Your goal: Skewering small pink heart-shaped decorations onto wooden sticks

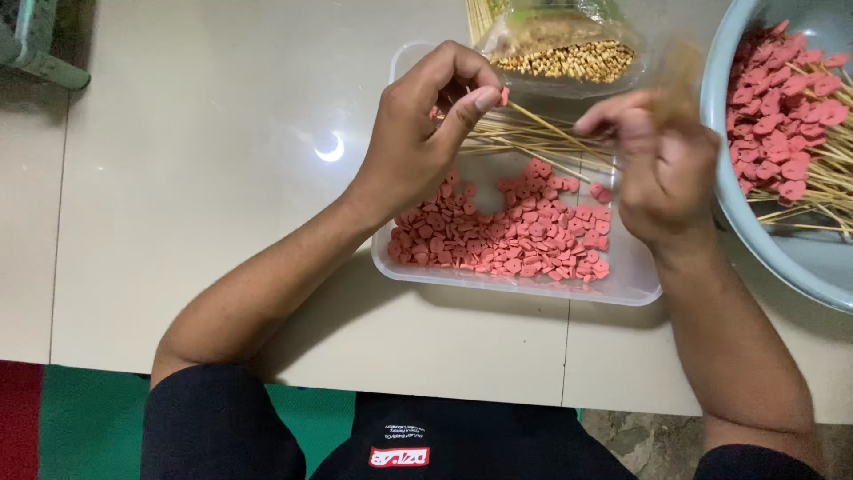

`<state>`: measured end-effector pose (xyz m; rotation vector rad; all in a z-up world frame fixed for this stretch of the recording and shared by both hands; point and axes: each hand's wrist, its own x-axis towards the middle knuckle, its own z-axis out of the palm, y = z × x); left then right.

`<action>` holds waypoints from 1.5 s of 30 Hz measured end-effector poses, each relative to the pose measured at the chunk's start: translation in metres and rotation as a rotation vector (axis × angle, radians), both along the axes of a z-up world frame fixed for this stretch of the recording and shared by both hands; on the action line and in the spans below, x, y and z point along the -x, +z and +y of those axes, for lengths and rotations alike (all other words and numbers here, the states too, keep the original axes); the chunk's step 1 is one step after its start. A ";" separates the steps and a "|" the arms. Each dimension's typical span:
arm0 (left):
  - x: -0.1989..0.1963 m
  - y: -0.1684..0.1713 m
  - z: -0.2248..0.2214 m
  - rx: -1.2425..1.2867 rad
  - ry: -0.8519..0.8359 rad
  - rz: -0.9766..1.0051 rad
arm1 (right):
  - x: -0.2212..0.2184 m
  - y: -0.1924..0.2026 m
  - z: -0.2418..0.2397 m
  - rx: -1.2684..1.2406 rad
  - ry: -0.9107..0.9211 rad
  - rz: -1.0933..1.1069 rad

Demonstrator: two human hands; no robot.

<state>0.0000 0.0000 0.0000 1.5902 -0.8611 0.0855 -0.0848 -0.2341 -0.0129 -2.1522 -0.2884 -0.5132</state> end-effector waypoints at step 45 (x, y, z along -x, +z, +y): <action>-0.034 -0.055 0.010 -0.973 0.470 -0.833 | -0.008 -0.039 -0.014 1.083 -0.098 0.265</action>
